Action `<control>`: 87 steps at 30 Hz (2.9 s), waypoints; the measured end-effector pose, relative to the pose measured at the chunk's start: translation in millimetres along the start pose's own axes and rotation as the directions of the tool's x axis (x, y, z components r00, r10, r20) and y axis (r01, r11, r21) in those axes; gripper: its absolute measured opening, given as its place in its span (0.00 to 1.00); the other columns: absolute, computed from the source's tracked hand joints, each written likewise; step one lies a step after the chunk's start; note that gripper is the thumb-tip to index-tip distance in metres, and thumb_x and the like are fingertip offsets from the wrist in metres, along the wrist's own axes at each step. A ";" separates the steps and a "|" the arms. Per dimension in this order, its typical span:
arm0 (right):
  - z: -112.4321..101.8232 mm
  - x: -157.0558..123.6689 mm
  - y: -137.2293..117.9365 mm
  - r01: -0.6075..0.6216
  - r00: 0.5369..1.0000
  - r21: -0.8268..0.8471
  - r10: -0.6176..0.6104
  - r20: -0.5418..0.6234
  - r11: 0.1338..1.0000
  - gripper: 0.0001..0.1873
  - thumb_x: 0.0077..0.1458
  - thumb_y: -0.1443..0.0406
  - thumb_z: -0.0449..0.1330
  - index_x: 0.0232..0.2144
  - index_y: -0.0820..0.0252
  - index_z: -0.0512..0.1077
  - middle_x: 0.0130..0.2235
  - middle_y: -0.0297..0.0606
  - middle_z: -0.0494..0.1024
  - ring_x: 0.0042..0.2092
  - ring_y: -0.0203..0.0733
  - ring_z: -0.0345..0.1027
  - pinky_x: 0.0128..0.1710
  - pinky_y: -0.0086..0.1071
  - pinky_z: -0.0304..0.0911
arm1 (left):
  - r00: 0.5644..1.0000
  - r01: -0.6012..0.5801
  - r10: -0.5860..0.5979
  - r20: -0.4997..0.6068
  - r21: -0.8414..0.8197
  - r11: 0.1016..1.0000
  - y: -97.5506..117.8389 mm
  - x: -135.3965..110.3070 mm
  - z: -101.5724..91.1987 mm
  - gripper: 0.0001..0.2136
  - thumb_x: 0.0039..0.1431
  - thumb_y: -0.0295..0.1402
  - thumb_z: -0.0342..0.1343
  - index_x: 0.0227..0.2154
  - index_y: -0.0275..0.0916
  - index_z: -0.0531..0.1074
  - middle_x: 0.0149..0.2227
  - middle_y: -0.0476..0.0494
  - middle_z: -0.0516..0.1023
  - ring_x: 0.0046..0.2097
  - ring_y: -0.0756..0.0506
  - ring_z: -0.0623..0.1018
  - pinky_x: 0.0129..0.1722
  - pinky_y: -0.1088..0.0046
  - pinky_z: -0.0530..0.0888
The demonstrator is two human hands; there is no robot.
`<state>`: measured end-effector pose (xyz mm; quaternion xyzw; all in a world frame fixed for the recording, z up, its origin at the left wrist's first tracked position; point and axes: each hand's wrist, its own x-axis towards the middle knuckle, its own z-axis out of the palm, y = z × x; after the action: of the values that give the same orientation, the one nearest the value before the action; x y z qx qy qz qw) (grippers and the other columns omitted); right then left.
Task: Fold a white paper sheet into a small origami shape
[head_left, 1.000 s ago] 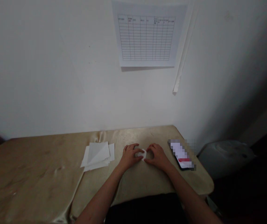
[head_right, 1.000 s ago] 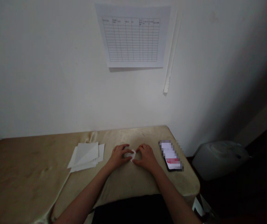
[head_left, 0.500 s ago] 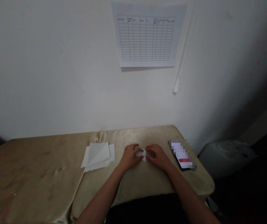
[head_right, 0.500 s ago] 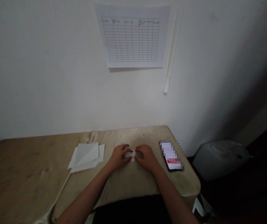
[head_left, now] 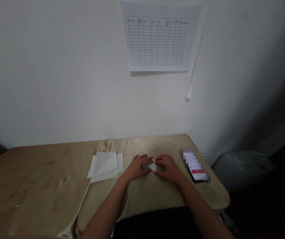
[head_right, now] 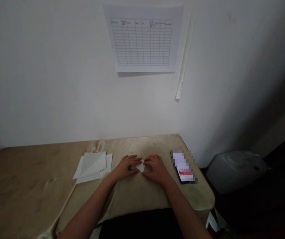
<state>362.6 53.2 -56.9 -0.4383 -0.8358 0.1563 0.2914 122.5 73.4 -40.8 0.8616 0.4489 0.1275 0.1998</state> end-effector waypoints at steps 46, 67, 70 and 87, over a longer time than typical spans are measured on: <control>9.5 9.2 -4.6 -0.178 0.976 -0.073 0.167 -0.138 0.981 0.06 0.60 0.65 0.62 0.30 0.58 0.75 0.41 0.39 0.77 0.47 0.44 0.69 0.53 0.40 0.57 | 0.961 0.022 -0.020 -0.274 0.004 1.000 10.6 14.3 16.0 0.05 0.61 0.35 0.58 0.37 0.43 0.78 0.45 0.45 0.80 0.50 0.41 0.73 0.54 0.61 0.67; 15.3 12.5 -0.1 -0.246 0.958 -0.034 0.238 -0.160 0.969 0.06 0.56 0.64 0.66 0.29 0.58 0.75 0.39 0.39 0.77 0.46 0.46 0.69 0.51 0.40 0.58 | 0.957 0.122 -0.097 -0.273 0.076 0.990 21.8 16.2 18.4 0.05 0.63 0.35 0.57 0.37 0.44 0.77 0.46 0.45 0.77 0.51 0.40 0.71 0.52 0.60 0.65; 15.6 12.7 -1.7 -0.258 0.952 -0.038 0.248 -0.178 0.965 0.06 0.57 0.64 0.66 0.28 0.58 0.75 0.40 0.39 0.77 0.47 0.46 0.69 0.51 0.40 0.58 | 0.958 0.129 -0.100 -0.267 0.096 0.987 23.4 15.9 18.6 0.05 0.64 0.35 0.56 0.38 0.44 0.76 0.46 0.44 0.77 0.51 0.40 0.71 0.52 0.60 0.65; 14.1 15.0 -9.2 -0.299 0.943 -0.099 0.278 -0.186 0.949 0.07 0.57 0.63 0.65 0.27 0.57 0.75 0.38 0.40 0.76 0.46 0.48 0.69 0.50 0.40 0.59 | 0.957 0.132 -0.092 -0.274 0.132 0.982 24.5 16.6 21.8 0.04 0.64 0.34 0.56 0.39 0.43 0.75 0.46 0.44 0.76 0.51 0.39 0.70 0.53 0.59 0.65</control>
<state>341.2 60.3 -57.9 -0.5851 -0.7429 0.1067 0.3072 158.3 69.4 -48.2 0.8222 0.5281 0.1967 0.0795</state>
